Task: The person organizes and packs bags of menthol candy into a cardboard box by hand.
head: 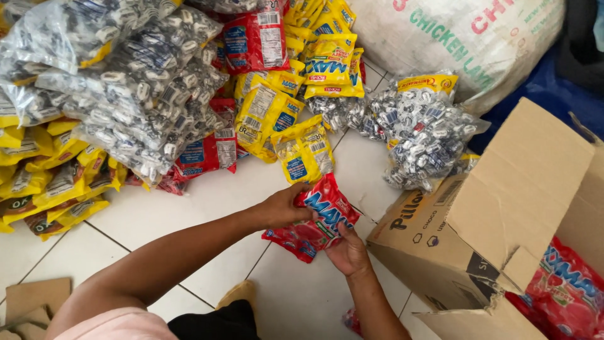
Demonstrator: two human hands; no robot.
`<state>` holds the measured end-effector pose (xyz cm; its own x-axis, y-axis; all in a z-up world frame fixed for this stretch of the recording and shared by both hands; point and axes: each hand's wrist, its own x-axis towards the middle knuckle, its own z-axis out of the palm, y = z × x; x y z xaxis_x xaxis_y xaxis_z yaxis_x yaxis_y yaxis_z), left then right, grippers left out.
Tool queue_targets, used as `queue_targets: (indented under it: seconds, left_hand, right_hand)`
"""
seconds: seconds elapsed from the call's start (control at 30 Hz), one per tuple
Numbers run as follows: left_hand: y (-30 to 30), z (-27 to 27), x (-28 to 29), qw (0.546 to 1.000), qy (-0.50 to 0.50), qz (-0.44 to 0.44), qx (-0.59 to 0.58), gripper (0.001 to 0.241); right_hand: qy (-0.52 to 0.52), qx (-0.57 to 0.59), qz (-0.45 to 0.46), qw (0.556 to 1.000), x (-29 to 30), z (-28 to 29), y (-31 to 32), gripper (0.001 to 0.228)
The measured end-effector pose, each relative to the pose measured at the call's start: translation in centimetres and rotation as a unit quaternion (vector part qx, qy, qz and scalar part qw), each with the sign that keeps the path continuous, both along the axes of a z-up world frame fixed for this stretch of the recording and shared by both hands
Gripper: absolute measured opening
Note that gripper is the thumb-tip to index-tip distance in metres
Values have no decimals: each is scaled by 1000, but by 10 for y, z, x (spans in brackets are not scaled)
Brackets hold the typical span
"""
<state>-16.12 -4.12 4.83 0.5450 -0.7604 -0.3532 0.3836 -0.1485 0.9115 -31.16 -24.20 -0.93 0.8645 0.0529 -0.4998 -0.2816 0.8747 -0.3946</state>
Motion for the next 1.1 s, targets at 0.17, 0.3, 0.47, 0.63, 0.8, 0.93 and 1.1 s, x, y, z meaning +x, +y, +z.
queue_targets:
  seconds: [0.17, 0.3, 0.47, 0.63, 0.8, 0.93, 1.1]
  left_hand:
    - [0, 9, -3, 1000, 19, -9, 13, 48]
    - [1, 2, -10, 999, -36, 17, -36, 43]
    - [1, 9, -4, 991, 81, 104, -24, 48]
    - [5, 12, 5, 993, 66, 85, 51, 58]
    - [5, -7, 1, 995, 54, 81, -31, 58]
    - [1, 0, 0, 990, 6, 123, -62, 60]
    - [10, 9, 3, 984, -13, 175, -12, 62]
  right_hand:
    - [-9, 14, 24, 1000, 4, 23, 9, 67]
    - [-24, 20, 8, 999, 5, 18, 9, 65]
    - [0, -38, 83, 996, 8, 31, 26, 62]
    - [12, -151, 47, 987, 10, 25, 29, 51]
    - [27, -207, 51, 977, 19, 45, 25, 51]
    - [16, -218, 29, 975, 33, 49, 28, 61]
    - [52, -220, 57, 972, 51, 57, 38, 60]
